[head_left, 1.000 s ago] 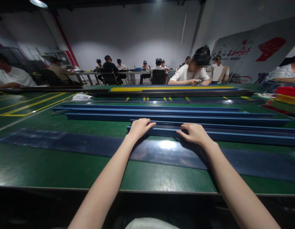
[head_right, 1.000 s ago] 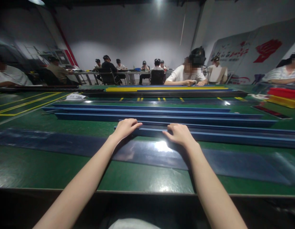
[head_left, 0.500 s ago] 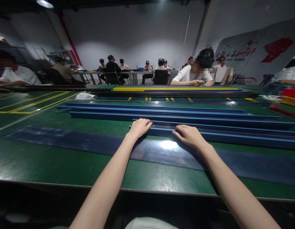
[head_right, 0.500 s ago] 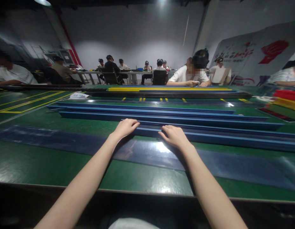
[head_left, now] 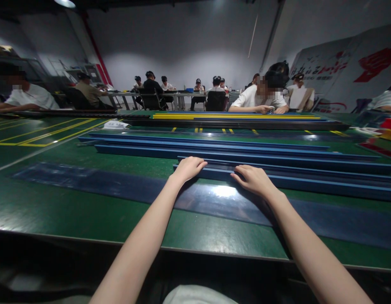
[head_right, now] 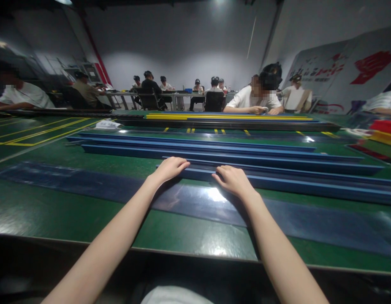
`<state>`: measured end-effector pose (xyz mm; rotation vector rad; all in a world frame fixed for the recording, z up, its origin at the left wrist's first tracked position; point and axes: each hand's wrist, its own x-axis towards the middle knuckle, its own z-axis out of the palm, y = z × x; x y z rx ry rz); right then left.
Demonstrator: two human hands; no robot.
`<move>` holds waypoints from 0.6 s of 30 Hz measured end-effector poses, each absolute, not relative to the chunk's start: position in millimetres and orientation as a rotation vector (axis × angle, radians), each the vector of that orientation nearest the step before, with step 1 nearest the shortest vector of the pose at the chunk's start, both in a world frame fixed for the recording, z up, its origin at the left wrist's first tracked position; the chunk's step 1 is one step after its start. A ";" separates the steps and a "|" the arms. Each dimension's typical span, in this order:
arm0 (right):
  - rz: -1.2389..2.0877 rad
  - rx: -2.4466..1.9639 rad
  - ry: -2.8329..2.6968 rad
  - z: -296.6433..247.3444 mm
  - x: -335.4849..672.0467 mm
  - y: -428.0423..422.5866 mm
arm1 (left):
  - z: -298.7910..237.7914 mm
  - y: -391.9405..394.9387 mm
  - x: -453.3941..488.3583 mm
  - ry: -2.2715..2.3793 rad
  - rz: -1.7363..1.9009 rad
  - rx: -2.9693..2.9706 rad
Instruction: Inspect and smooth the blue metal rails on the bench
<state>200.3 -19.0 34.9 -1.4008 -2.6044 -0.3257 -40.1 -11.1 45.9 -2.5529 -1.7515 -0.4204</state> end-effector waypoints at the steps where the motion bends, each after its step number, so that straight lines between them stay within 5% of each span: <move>1: -0.326 -1.403 -2.603 35.2 200.3 -19.2 | 46.3 -11.4 -40.1 -1.752 -0.413 -2.549; 18: -0.327 -1.415 -2.592 37.6 199.1 -21.7 | 48.2 -13.1 -38.6 -1.824 -0.337 -2.379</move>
